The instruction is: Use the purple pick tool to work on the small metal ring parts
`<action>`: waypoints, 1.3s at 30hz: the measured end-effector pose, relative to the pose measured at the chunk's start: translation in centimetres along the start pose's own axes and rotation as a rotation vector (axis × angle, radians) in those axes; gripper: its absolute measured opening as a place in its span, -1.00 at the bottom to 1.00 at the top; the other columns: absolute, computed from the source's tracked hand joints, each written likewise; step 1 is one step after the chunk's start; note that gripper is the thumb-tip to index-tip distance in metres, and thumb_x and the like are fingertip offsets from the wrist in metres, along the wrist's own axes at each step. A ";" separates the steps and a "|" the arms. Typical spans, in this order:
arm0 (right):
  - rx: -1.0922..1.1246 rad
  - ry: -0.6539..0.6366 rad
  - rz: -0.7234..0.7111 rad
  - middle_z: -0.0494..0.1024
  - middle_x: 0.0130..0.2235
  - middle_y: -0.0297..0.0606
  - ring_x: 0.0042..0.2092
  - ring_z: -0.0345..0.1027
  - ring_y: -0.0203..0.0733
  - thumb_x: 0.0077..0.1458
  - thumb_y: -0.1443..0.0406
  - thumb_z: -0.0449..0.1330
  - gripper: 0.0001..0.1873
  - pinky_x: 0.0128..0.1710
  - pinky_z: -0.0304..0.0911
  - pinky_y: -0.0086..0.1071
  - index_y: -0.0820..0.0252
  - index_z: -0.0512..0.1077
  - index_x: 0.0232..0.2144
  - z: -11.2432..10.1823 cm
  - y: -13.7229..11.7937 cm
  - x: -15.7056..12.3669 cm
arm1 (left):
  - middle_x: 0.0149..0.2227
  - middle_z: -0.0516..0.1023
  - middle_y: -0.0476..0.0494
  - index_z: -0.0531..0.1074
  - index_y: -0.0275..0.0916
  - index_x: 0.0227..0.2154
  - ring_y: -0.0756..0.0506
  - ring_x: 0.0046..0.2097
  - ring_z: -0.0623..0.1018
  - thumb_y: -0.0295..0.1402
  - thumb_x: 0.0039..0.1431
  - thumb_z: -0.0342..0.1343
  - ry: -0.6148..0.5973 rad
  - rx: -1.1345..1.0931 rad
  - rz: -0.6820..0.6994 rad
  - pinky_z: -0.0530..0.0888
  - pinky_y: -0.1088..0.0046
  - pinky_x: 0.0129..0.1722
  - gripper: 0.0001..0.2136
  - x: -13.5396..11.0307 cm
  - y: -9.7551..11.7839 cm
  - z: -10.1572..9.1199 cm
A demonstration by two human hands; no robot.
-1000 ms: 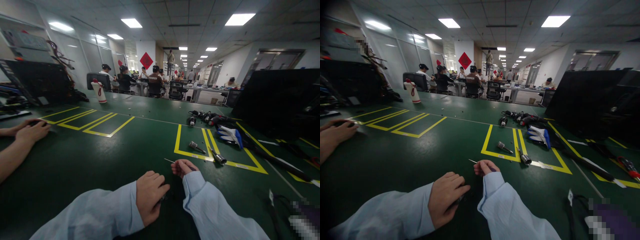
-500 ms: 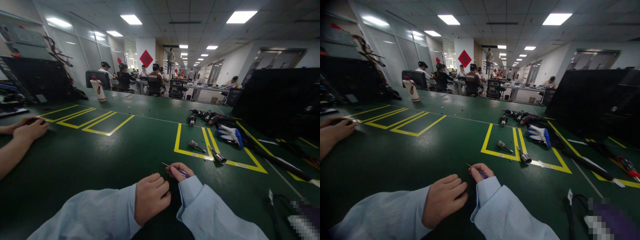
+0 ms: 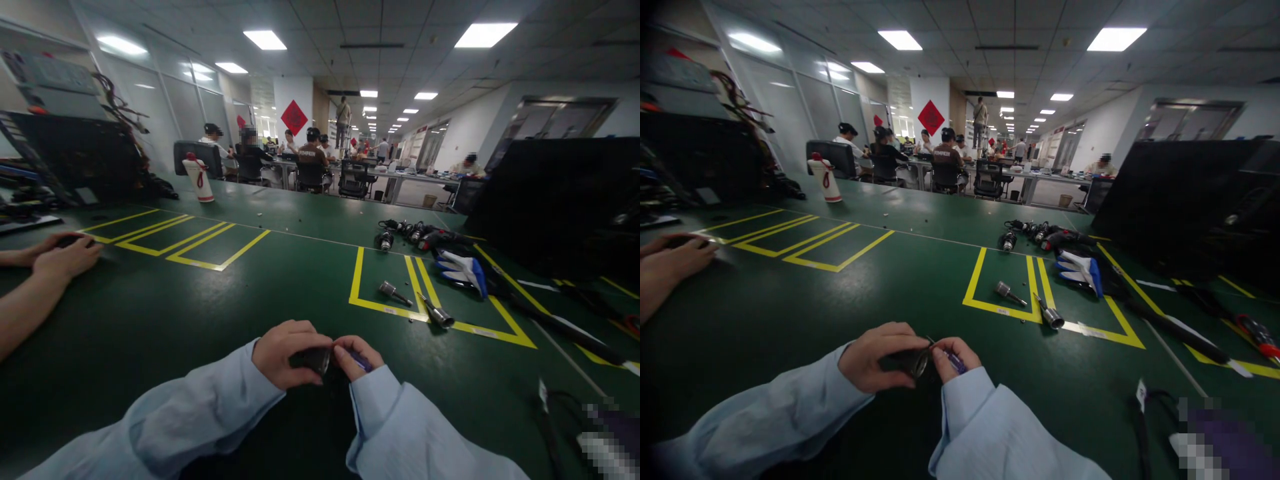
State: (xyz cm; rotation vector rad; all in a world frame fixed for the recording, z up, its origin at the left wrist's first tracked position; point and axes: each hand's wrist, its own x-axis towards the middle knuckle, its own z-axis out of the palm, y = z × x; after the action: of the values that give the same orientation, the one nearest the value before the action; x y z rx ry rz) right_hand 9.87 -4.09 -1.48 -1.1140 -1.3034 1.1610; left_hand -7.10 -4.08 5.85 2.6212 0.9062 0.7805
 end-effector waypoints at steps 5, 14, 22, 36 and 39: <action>0.139 -0.030 0.042 0.52 -0.53 -0.24 -0.52 0.34 -0.26 -0.20 0.02 0.18 -0.63 -0.53 0.23 -0.43 0.24 0.43 -0.53 0.7 -0.5 -0.8 | -0.36 0.48 -0.16 0.40 -0.32 -0.27 -0.05 -0.34 0.47 -0.29 -0.16 0.20 0.186 -0.216 -0.161 0.39 0.44 -0.35 -0.66 0.1 -1.3 -0.3; 0.086 0.195 0.040 0.24 -0.85 -0.47 -0.79 0.08 -0.42 -0.21 -0.01 0.17 -0.57 -0.79 0.01 -0.54 0.20 0.24 -0.75 -2.5 -5.0 0.9 | -0.40 0.48 -0.09 0.36 -0.31 -0.23 0.07 -0.53 0.37 -0.30 -0.13 0.16 0.277 -0.238 -0.363 0.35 0.54 -0.55 -0.65 -0.2 -2.1 0.5; -0.164 0.095 -0.089 0.14 -0.85 -0.48 -0.80 0.00 -0.42 -0.11 0.01 0.09 -0.57 -0.81 -0.11 -0.50 0.15 0.20 -0.78 -2.6 -3.3 0.7 | -0.32 0.48 -0.14 0.30 -0.31 -0.18 -0.04 -0.41 0.50 -0.41 -0.16 0.18 0.333 -0.829 -0.600 0.43 0.54 -0.61 -0.60 0.0 -0.9 1.6; -0.096 0.086 0.060 0.17 -0.88 -0.49 -0.82 0.01 -0.42 -0.15 0.02 0.11 -0.59 -0.80 -0.08 -0.52 0.16 0.20 -0.78 -2.3 -2.9 1.2 | -0.19 0.44 -0.20 0.35 -0.34 -0.24 -0.16 -0.21 0.50 -0.50 -0.26 0.25 0.335 -1.054 -0.666 0.45 0.17 -0.19 -0.59 0.0 -0.7 2.1; 0.167 0.059 0.158 0.19 -0.89 -0.49 -0.83 0.01 -0.45 -0.21 0.02 0.18 -0.58 -0.81 -0.12 -0.55 0.19 0.22 -0.79 -2.6 -3.1 1.6 | -0.17 0.44 -0.22 0.36 -0.34 -0.23 -0.16 -0.19 0.49 -0.48 -0.24 0.24 0.325 -1.070 -0.681 0.43 0.14 -0.16 -0.60 0.0 -1.0 2.3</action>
State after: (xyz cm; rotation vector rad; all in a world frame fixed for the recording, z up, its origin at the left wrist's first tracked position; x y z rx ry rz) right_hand 12.37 -2.73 1.77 -1.1342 -1.0673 1.3187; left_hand -6.30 -3.48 3.56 1.1911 0.9760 1.0788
